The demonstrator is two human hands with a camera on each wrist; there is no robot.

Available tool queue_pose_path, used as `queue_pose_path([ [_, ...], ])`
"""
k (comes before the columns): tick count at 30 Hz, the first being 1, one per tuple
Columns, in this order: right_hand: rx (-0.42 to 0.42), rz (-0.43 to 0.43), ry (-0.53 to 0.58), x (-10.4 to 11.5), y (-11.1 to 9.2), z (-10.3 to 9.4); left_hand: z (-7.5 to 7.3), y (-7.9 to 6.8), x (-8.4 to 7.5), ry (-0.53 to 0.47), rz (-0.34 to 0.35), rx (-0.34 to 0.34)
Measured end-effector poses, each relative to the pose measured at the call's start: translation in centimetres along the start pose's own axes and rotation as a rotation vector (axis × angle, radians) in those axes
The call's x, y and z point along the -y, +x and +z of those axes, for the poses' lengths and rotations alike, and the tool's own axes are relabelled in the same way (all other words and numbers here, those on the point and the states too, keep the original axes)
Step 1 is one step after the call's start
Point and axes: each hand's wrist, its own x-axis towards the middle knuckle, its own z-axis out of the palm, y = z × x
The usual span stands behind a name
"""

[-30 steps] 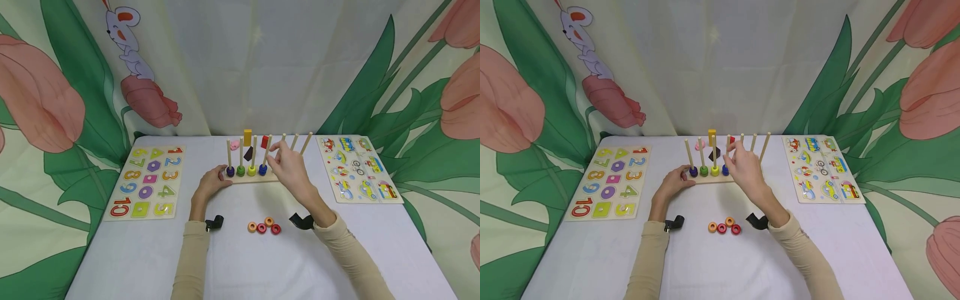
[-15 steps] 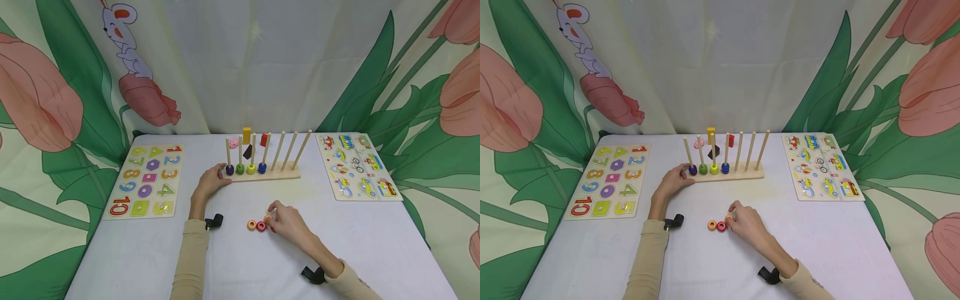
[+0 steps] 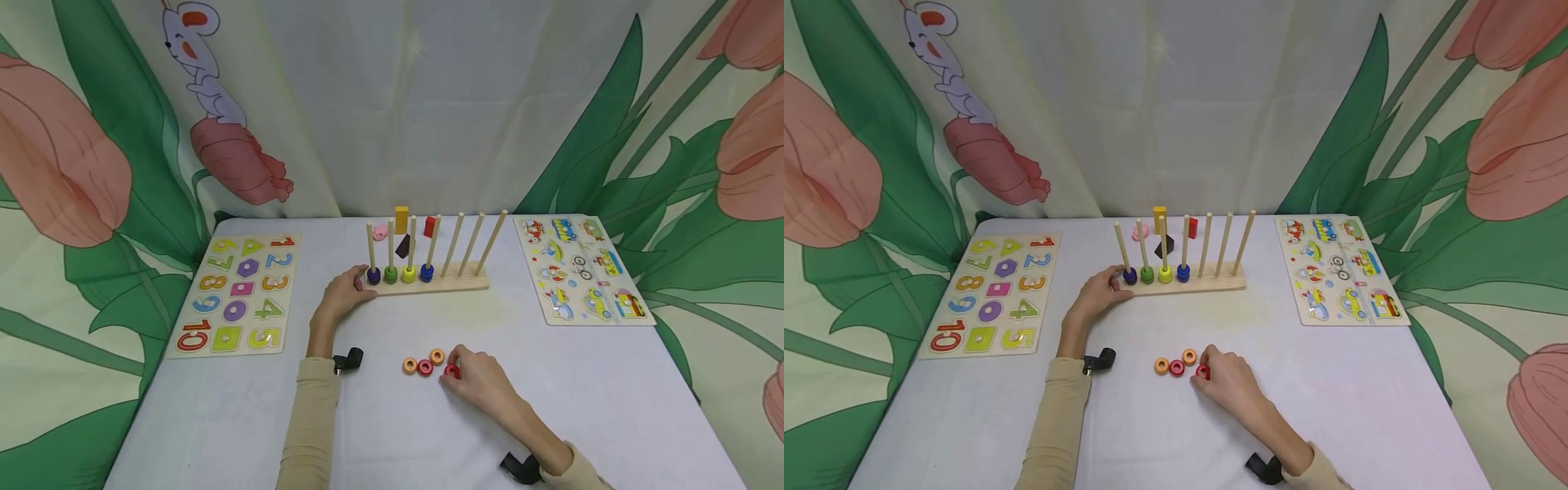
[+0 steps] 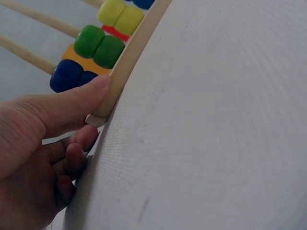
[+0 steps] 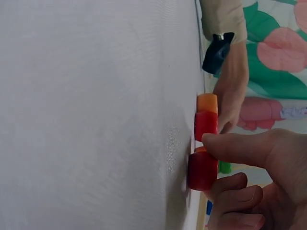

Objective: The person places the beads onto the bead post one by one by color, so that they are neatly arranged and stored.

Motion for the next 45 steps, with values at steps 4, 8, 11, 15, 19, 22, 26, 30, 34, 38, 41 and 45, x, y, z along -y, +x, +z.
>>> queue_pose_path([
  [4,-0.016,-0.017,-0.011,0.4,0.4,-1.0,-0.1,0.1,-0.1,-0.001,0.004,-0.007],
  [8,-0.068,-0.065,-0.032,1.6,1.7,-4.1,-0.1,0.1,0.0,0.000,0.006,-0.002],
  [11,-0.120,-0.106,-0.041,2.8,3.3,-7.4,-0.2,0.0,0.2,0.000,-0.001,0.000],
  [15,-0.241,-0.133,-0.033,4.5,5.8,-12.0,-0.2,-0.1,0.3,0.000,-0.008,0.003],
  [19,-0.379,-0.163,-0.014,5.7,8.4,-15.7,-0.1,-0.2,0.1,0.001,-0.013,0.011],
  [22,-0.426,-0.193,-0.012,6.5,10.5,-17.3,-0.1,-0.2,0.3,0.003,-0.020,0.012],
  [26,-0.396,-0.178,-0.028,7.1,12.7,-18.1,0.0,-0.2,0.5,0.002,-0.023,0.014],
  [30,-0.340,-0.133,-0.061,7.1,13.7,-18.2,0.1,-0.1,0.2,-0.007,-0.010,0.024],
  [34,-0.347,-0.125,-0.033,6.9,13.4,-18.0,0.1,0.0,0.0,-0.009,-0.005,0.016],
  [38,-0.425,-0.151,0.021,6.7,12.0,-17.4,0.0,0.0,-0.1,0.000,-0.005,0.006],
  [41,-0.458,-0.180,0.032,6.4,10.7,-16.2,0.0,0.0,-0.1,0.002,-0.009,0.009],
  [45,-0.381,-0.213,0.030,5.5,8.7,-13.0,0.1,0.0,-0.2,-0.002,-0.017,0.013],
])
